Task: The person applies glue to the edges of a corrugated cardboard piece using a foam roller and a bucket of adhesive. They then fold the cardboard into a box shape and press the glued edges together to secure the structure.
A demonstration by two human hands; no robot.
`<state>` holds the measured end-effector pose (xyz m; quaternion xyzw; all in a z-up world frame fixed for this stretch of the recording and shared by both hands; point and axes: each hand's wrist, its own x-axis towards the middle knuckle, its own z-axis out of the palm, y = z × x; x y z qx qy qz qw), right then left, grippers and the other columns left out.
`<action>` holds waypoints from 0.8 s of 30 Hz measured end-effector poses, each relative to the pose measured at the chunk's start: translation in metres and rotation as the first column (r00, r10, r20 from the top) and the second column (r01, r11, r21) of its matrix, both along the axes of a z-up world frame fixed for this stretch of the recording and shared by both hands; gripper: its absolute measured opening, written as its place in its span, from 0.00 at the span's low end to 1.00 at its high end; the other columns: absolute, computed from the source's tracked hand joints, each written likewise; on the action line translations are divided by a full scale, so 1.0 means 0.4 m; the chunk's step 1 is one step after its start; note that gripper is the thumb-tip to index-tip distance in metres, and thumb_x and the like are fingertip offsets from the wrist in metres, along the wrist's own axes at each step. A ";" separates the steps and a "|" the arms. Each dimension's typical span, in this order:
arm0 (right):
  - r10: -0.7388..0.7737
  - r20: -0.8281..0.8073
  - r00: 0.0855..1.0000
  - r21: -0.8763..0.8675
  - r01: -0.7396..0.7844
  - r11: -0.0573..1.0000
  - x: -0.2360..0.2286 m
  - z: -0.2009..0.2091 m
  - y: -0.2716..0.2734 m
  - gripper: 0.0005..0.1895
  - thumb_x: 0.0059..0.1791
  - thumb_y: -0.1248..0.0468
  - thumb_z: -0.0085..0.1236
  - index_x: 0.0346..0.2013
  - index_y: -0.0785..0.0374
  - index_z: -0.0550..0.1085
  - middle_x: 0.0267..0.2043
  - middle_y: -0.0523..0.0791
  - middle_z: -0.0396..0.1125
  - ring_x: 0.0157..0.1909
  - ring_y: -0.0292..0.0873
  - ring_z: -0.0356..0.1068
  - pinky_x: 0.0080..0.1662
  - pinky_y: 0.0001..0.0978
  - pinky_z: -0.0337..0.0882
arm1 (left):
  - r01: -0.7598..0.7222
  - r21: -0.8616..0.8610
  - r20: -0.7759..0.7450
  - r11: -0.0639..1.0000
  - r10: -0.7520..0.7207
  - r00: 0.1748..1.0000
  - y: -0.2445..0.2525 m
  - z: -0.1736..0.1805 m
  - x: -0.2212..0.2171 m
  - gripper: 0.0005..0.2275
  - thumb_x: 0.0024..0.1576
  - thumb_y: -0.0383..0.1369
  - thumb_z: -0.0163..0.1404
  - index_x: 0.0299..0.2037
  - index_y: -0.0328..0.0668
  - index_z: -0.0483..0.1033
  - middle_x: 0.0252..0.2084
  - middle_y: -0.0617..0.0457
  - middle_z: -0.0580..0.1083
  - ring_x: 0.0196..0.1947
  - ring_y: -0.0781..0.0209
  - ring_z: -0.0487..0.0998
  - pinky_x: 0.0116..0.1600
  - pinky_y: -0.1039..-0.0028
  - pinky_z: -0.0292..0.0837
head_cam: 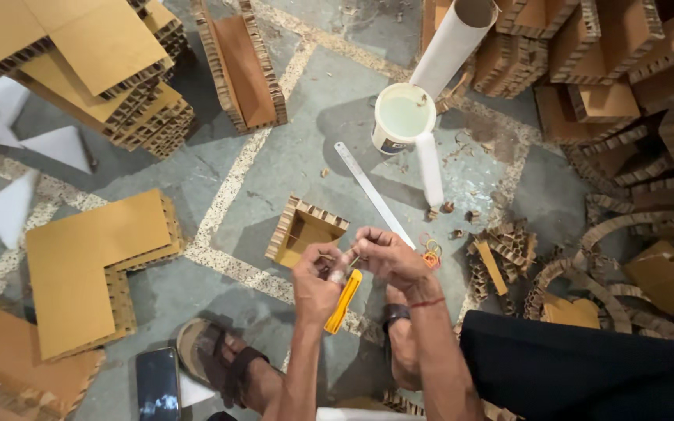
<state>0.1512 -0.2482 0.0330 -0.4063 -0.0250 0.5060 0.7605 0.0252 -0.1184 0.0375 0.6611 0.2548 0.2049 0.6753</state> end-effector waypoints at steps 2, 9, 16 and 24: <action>-0.077 -0.155 0.985 0.088 0.091 0.992 -0.009 -0.018 0.002 0.08 0.49 0.64 0.60 0.40 0.64 0.74 0.34 0.42 0.72 0.39 0.39 0.74 0.49 0.36 0.77 | 0.009 0.313 -0.036 0.950 0.002 0.999 0.038 0.008 -0.022 0.10 0.48 0.14 0.55 0.31 0.41 0.81 0.41 0.51 0.74 0.34 0.65 0.76 0.35 0.76 0.73; 0.500 0.614 0.610 -0.636 0.008 0.772 0.031 0.024 0.040 0.18 0.48 0.67 0.62 0.52 0.53 0.82 0.36 0.44 0.71 0.34 0.42 0.68 0.41 0.38 0.70 | 0.072 0.508 -0.520 0.858 0.239 0.820 0.257 0.083 -0.094 0.25 0.46 0.17 0.52 0.50 0.60 0.83 0.64 0.46 0.66 0.33 0.60 0.78 0.36 0.72 0.79; 0.611 0.788 0.076 -0.613 0.194 0.766 0.141 0.154 0.157 0.56 0.23 0.57 0.83 0.64 0.48 0.68 0.51 0.54 0.68 0.50 0.52 0.69 0.50 0.43 0.71 | 0.366 0.484 -0.716 0.795 0.119 0.688 0.392 0.121 -0.065 0.40 0.43 0.28 0.62 0.69 0.72 0.63 0.65 0.40 0.62 0.47 0.45 0.78 0.53 0.60 0.75; 0.884 0.454 0.114 -0.886 -0.048 0.461 0.254 0.070 0.233 0.74 0.20 0.51 0.85 0.73 0.48 0.50 0.54 0.58 0.70 0.59 0.58 0.71 0.60 0.46 0.69 | 0.625 0.183 -0.899 0.759 -0.129 0.419 0.454 0.029 -0.016 0.48 0.43 0.39 0.62 0.75 0.82 0.47 0.67 0.41 0.62 0.62 0.42 0.72 0.64 0.57 0.70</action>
